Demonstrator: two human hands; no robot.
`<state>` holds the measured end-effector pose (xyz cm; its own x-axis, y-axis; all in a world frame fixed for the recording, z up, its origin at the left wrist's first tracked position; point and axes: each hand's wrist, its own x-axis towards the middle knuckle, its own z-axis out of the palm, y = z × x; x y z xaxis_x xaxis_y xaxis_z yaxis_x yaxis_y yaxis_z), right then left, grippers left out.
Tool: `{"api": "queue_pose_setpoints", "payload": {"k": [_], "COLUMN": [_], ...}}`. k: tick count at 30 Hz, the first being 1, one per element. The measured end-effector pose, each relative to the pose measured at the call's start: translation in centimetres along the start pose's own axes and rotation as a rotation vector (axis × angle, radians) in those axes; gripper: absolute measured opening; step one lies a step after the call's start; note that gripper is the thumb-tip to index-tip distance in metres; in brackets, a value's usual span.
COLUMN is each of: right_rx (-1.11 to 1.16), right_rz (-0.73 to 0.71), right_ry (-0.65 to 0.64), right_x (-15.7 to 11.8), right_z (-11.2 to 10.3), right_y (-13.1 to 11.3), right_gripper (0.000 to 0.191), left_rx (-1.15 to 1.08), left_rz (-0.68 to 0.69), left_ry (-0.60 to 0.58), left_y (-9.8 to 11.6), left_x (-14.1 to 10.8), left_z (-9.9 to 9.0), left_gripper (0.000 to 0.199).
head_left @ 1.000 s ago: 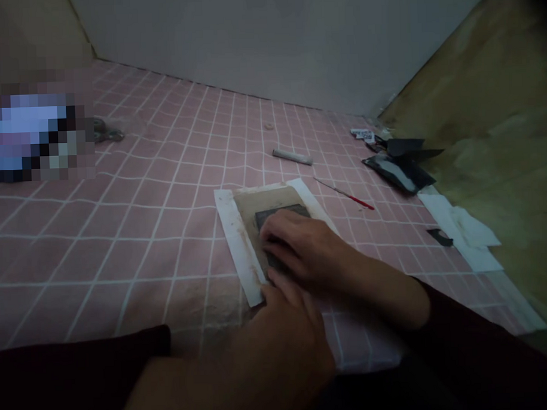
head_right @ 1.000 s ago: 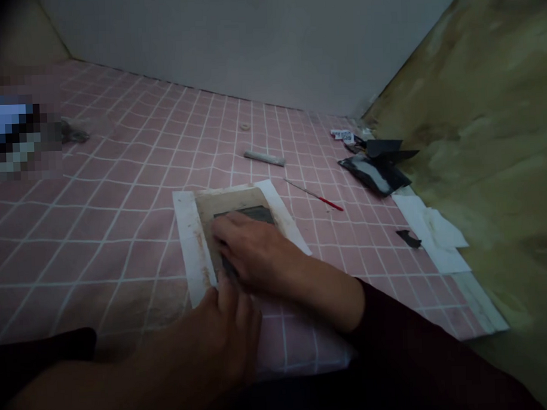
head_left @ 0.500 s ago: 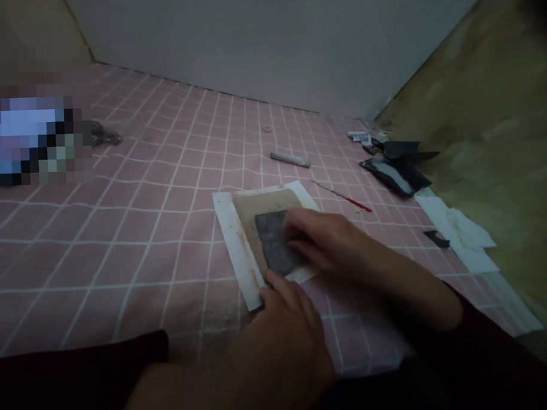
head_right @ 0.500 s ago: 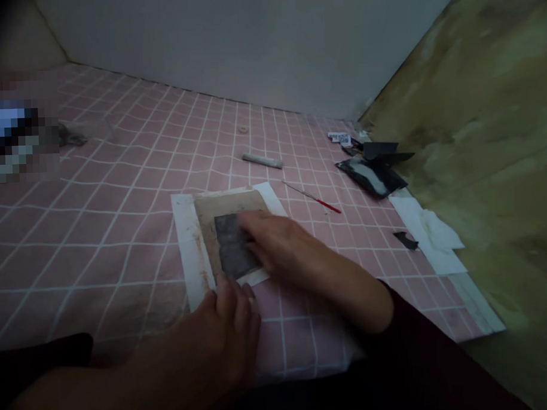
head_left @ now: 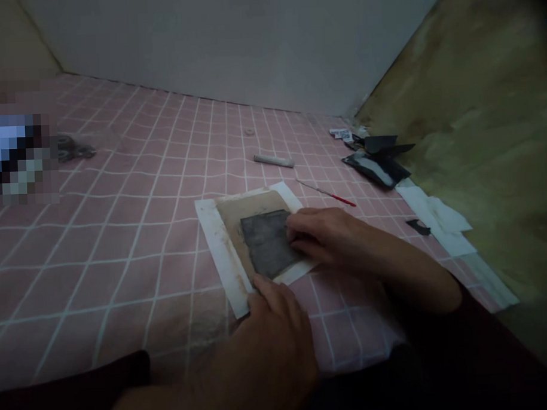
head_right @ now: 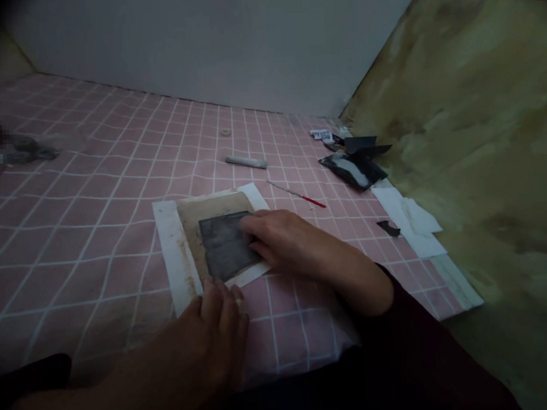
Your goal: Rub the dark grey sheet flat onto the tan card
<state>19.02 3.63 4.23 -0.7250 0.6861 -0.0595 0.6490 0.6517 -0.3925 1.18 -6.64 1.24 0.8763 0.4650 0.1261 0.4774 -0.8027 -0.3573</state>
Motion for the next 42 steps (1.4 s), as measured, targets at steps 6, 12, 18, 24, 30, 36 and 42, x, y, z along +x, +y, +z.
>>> {"api": "queue_pose_setpoints", "payload": {"k": [6,12,18,24,30,36,42], "right_rx": [0.063,0.012,0.074,0.086,0.771,1.390,1.637], "right_rz": [-0.075,0.057,0.082,0.002,0.192,0.276,0.279], "right_ry": [-0.058,0.132,0.155,0.131,0.142,0.058,0.034], "right_x": [-0.3,-1.8,-1.8,-1.9,-1.7,-1.2,-1.2], "right_z": [0.9,-1.7,-2.5,-1.3,-1.0,0.2,0.7], "right_y": [-1.2,0.8,0.7,0.9,1.1,2.9,3.4], "right_gripper": [0.013,0.009,0.008,0.010,0.011,0.013,0.011], "left_rx": [-0.020,-0.059,-0.075,-0.107,-0.106,-0.089,-0.091], "left_rz": [-0.013,-0.011,-0.057,-0.033,-0.040,-0.036,-0.069], "left_ry": [0.035,0.013,0.002,-0.004,0.029,0.012,0.035], "left_y": [-0.5,-1.3,-1.8,-2.3,-2.4,-2.3,-2.4], "left_x": [0.1,0.6,1.5,1.7,1.7,1.4,1.3], "left_z": [0.1,0.0,0.7,1.2,1.0,1.1,1.4], "left_gripper": [0.045,0.041,0.037,0.034,0.036,0.037,0.034]}}
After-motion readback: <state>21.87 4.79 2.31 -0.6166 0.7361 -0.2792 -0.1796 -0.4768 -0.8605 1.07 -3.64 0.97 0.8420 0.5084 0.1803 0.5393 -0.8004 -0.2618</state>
